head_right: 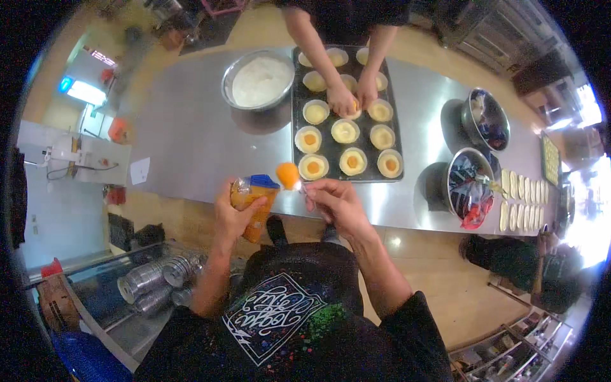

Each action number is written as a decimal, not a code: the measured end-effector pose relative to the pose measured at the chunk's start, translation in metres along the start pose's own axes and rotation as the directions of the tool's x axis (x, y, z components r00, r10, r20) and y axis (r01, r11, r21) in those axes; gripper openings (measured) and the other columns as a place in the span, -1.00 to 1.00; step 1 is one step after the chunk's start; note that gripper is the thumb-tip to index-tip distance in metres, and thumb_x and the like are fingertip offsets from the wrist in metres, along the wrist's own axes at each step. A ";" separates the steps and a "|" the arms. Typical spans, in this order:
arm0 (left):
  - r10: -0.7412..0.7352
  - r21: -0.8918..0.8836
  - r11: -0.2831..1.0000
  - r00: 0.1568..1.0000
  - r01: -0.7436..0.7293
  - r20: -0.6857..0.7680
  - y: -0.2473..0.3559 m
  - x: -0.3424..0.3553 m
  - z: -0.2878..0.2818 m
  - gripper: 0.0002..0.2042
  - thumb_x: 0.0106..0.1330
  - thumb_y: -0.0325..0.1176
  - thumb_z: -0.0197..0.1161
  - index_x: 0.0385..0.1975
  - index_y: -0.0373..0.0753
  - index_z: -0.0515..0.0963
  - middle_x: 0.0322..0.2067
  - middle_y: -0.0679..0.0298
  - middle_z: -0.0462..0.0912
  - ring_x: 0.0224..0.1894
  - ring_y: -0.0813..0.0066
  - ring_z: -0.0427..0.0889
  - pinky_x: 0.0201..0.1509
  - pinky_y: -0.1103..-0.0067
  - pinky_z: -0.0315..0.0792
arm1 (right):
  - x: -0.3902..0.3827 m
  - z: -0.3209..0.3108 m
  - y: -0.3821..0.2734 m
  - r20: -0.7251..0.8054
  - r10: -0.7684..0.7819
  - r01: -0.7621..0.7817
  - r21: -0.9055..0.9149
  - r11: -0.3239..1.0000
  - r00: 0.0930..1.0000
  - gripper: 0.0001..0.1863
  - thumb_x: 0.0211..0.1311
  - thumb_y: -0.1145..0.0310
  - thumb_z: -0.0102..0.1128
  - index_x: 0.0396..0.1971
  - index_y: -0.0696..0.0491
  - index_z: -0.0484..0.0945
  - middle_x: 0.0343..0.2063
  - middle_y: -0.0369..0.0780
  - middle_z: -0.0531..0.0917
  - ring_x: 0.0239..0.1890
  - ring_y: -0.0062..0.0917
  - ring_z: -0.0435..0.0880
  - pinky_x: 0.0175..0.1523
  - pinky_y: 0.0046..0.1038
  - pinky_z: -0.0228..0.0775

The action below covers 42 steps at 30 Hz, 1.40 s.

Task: Filling and decorating small tart shells with cream in a professional kitchen environment.

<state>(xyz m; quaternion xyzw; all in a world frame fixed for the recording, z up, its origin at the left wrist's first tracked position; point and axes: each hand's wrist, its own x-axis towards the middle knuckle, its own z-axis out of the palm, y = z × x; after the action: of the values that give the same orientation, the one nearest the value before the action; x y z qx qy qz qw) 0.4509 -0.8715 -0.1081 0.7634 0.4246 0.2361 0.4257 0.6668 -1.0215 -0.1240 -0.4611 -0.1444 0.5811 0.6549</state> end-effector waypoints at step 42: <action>-0.201 -0.446 0.889 0.961 0.099 -0.189 -0.051 -0.036 0.008 -0.58 0.28 -0.32 0.49 0.04 -0.29 0.48 -0.21 0.26 0.67 -0.30 0.52 0.63 -0.18 0.63 0.54 | 0.170 -0.201 0.034 0.064 -0.683 -0.056 -0.987 -0.152 0.728 -0.86 0.26 0.34 0.22 -0.24 -0.03 0.68 -0.35 -0.22 0.72 -0.39 -0.23 0.70 -0.32 -0.26 0.51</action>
<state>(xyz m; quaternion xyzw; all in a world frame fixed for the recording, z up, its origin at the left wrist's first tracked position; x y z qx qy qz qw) 0.4144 -0.8915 -0.1556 0.5820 0.4659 0.3772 0.5495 0.8393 -0.9610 -0.3166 -0.8546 -0.4512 -0.0472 0.2527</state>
